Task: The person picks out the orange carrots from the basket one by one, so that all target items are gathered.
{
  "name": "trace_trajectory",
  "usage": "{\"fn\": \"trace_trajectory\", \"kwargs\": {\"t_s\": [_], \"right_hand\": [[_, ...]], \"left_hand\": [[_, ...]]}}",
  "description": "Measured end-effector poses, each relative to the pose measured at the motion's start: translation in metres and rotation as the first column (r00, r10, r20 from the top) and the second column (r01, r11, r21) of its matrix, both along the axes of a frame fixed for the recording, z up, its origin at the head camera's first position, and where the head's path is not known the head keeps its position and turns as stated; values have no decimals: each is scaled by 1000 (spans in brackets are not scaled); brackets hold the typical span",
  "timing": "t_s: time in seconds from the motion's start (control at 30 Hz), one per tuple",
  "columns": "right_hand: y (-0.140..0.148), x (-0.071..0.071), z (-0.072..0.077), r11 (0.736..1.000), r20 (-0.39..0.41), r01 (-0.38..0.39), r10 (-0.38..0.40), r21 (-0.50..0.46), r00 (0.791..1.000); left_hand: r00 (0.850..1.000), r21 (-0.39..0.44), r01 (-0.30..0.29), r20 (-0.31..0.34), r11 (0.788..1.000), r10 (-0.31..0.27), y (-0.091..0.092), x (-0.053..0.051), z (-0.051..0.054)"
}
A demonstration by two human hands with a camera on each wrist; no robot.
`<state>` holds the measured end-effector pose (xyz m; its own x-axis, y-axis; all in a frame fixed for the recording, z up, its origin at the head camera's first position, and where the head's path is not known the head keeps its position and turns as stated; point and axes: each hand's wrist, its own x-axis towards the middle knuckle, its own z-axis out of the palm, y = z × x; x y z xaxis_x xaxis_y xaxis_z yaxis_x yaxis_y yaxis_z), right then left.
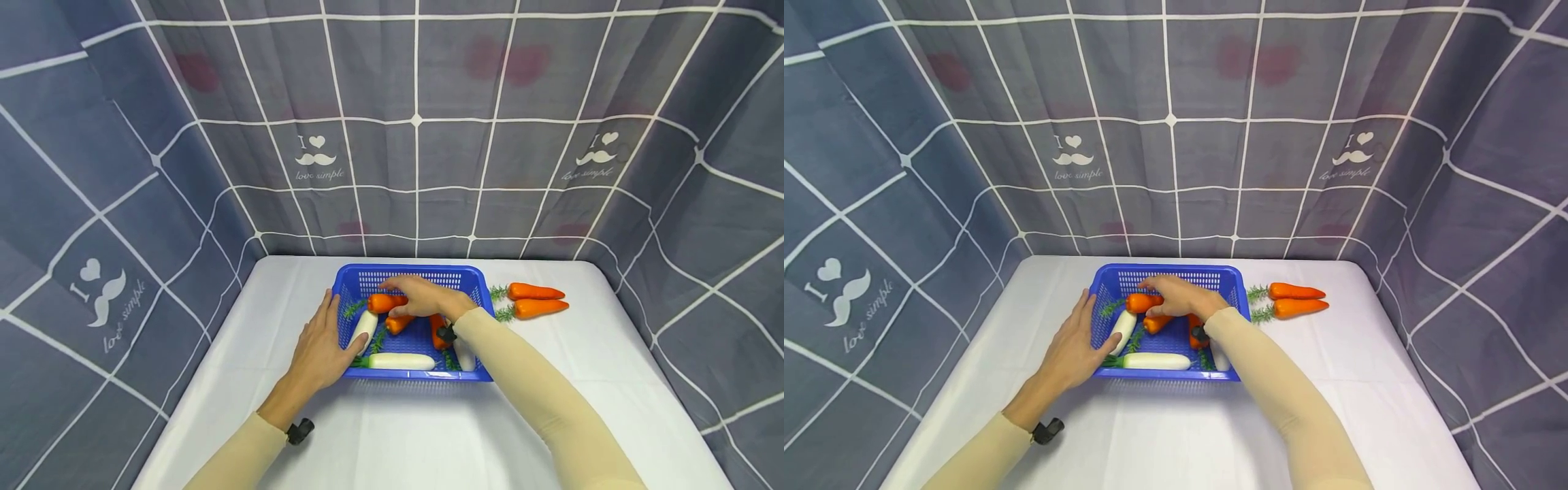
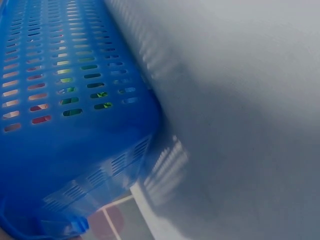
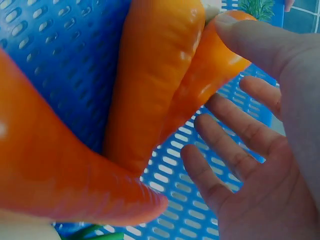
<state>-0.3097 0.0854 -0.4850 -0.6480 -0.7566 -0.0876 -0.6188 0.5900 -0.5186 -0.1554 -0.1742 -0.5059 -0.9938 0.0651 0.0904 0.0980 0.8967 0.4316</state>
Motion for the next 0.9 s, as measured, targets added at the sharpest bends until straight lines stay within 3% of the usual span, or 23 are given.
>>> {"fn": "trace_trajectory", "kwargs": {"t_s": [0.17,0.5,0.9], "right_hand": [[-3,0,-4,1000,7,1,-1,12,1000],[-9,1,-5,1000,-68,-10,11,16,998],[-10,3,-5,1000,-70,-12,13,21,997]], "left_hand": [[1000,-1,7,-8,1000,-7,0,0,-1],[1000,-8,11,-11,1000,-11,0,-1,1],[1000,-14,5,4,1000,-5,1,-1,1]]}}
